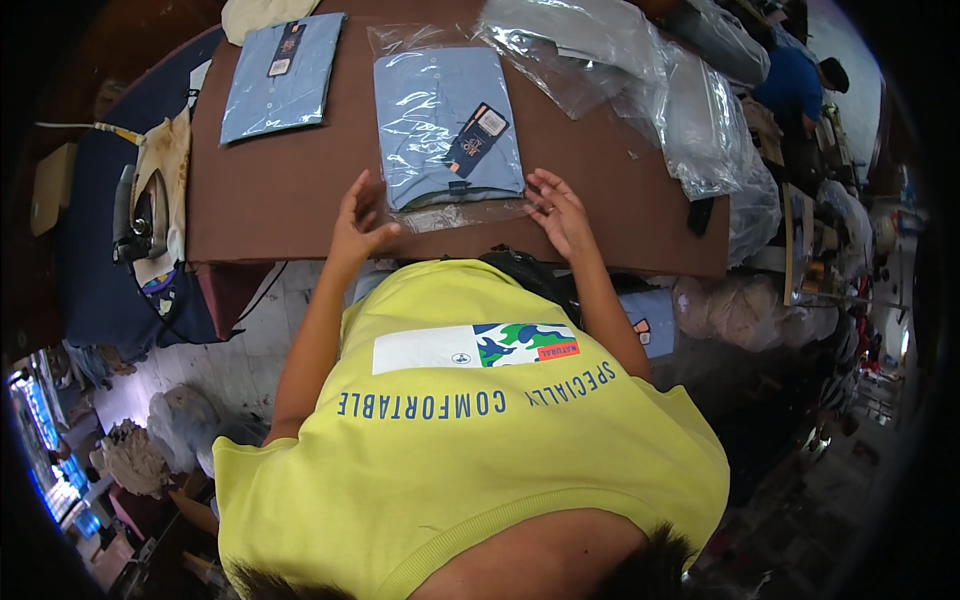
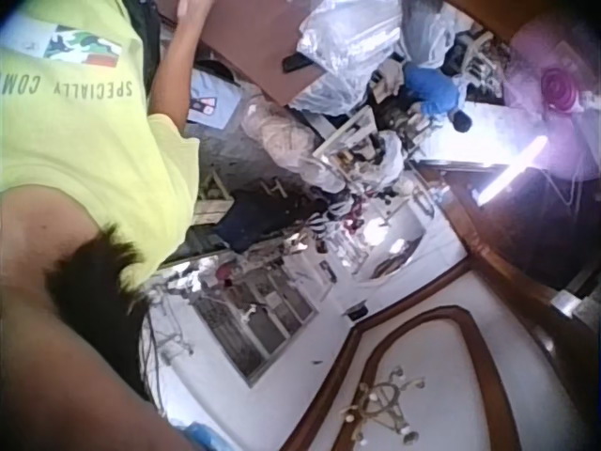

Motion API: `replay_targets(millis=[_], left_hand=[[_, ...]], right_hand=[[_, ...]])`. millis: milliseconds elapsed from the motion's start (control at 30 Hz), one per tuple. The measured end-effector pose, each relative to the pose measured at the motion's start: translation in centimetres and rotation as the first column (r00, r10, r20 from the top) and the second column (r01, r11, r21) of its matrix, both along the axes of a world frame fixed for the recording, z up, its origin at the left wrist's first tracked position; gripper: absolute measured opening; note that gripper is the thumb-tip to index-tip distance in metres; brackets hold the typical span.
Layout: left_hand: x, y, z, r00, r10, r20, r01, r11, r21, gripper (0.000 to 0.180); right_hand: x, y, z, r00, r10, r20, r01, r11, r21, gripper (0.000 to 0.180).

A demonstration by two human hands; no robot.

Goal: The person takes a folded blue shirt from a table, places it into a clear plastic bag, and smooths the bag.

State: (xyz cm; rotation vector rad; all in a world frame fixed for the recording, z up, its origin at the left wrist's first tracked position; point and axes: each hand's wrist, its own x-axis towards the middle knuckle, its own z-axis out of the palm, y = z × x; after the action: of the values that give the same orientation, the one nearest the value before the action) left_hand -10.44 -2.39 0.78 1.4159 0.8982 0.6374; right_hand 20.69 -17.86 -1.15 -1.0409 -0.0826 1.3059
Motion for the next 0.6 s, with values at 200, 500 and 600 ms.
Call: replay_targets(millis=[200,500,600], left_hand=[[1.2,0.2,0.3,0.901,0.050,-0.431,0.351,0.499,0.792,0.062],[2.4,0.1,1.0,0.928,-0.030,-0.370,0.364,0.274,0.890,0.036],[3.6,-0.3,0.7,0.891,-0.074,-0.449,0.454,0.183,0.872,0.031]], right_hand=[[-2.8,0.8,2.5,-0.225,0.179,0.958,-0.305,0.921,-0.244,0.081],[-3.4,1.4,0.6,-0.447,-0.028,0.894,-0.129,0.991,-0.033,0.029],[-3.7,1.3,0.7,-0.154,-0.084,0.985,-0.041,0.996,0.079,0.025]])
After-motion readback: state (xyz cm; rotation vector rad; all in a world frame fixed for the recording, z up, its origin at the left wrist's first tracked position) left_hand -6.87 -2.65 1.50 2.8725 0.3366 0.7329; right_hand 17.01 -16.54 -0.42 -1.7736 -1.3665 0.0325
